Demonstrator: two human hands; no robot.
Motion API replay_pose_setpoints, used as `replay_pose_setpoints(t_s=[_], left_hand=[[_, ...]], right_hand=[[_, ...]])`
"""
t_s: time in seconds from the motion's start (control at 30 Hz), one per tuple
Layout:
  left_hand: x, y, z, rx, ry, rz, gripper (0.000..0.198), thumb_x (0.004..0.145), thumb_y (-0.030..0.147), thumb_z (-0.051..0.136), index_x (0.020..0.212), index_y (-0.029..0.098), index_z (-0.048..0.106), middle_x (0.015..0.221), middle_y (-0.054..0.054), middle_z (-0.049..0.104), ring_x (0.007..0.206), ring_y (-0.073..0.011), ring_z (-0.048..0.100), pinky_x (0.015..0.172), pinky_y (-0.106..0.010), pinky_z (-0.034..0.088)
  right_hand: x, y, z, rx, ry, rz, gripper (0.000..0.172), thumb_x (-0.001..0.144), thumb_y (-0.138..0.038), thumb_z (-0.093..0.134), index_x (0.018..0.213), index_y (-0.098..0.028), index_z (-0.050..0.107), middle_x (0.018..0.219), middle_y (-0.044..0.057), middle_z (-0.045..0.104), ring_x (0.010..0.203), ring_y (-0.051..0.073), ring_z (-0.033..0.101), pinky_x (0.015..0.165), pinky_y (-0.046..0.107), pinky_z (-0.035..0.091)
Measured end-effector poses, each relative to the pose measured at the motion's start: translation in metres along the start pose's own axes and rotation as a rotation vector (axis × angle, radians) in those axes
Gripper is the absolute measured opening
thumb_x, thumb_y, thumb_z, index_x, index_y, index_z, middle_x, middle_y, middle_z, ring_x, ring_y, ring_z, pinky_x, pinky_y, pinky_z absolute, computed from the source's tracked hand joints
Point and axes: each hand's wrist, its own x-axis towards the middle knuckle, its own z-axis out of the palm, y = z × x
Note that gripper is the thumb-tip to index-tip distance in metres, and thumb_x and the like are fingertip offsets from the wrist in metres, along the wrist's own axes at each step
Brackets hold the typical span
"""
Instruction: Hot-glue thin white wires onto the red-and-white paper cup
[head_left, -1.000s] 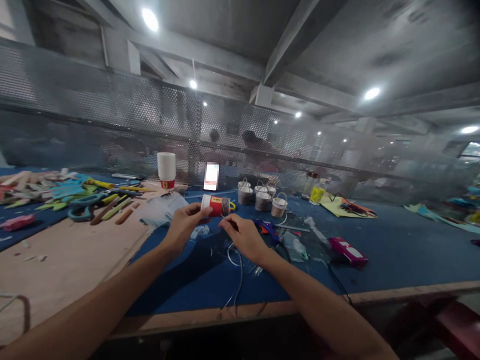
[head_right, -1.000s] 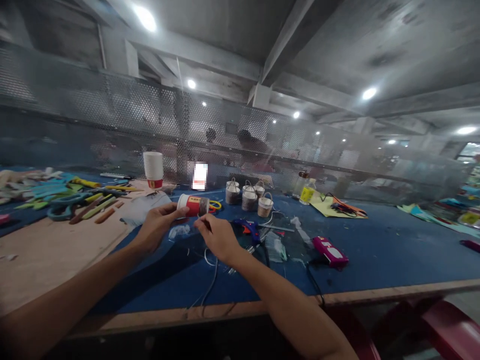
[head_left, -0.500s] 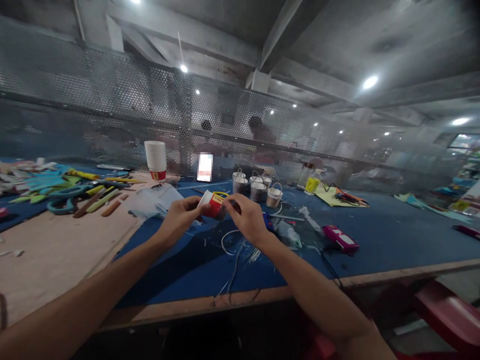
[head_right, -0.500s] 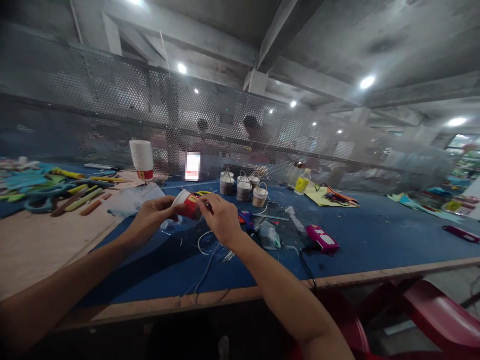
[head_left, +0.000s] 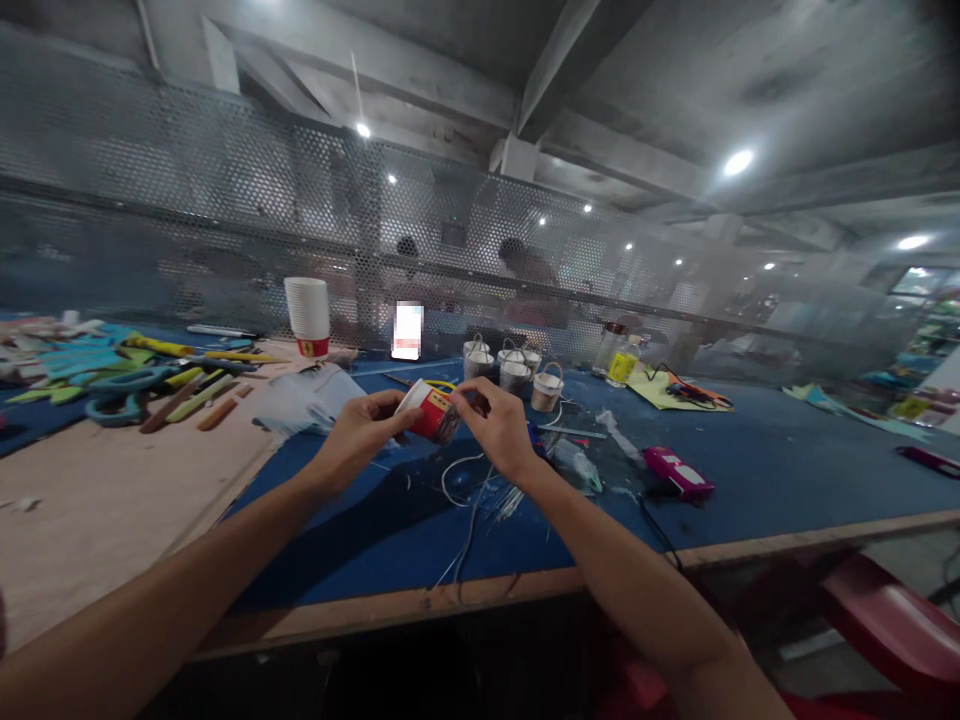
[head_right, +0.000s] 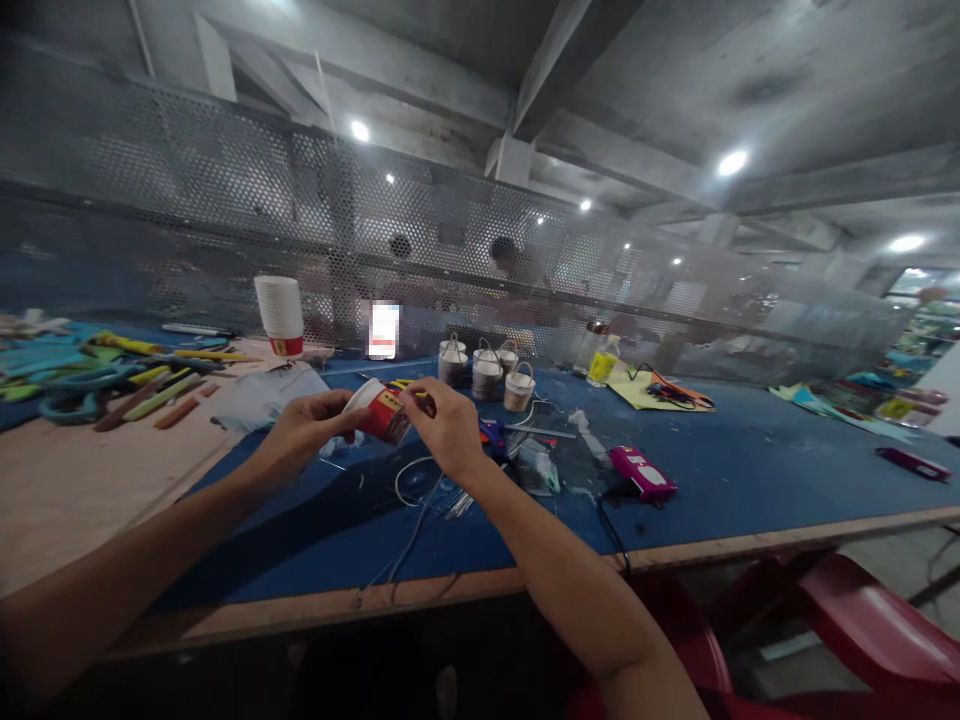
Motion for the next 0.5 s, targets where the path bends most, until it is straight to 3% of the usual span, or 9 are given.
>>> replay_pose_setpoints(t_s=[0.5], left_hand=[[-0.0012, 0.0054, 0.0018, -0.043, -0.022, -0.013, 0.021, 0.068, 0.037, 0.086, 0.071, 0.019, 0.075, 0.065, 0.001, 0.065, 0.06, -0.0136, 0.054, 0.057, -0.025, 0.046]], right_hand=[[0.0008, 0.0025, 0.0, 0.056, -0.004, 0.075, 0.019, 0.096, -0.04, 0.066, 0.092, -0.022, 0.072, 0.067, -0.004, 0.056, 0.061, 0.013, 0.051, 0.064, 0.025, 0.04]])
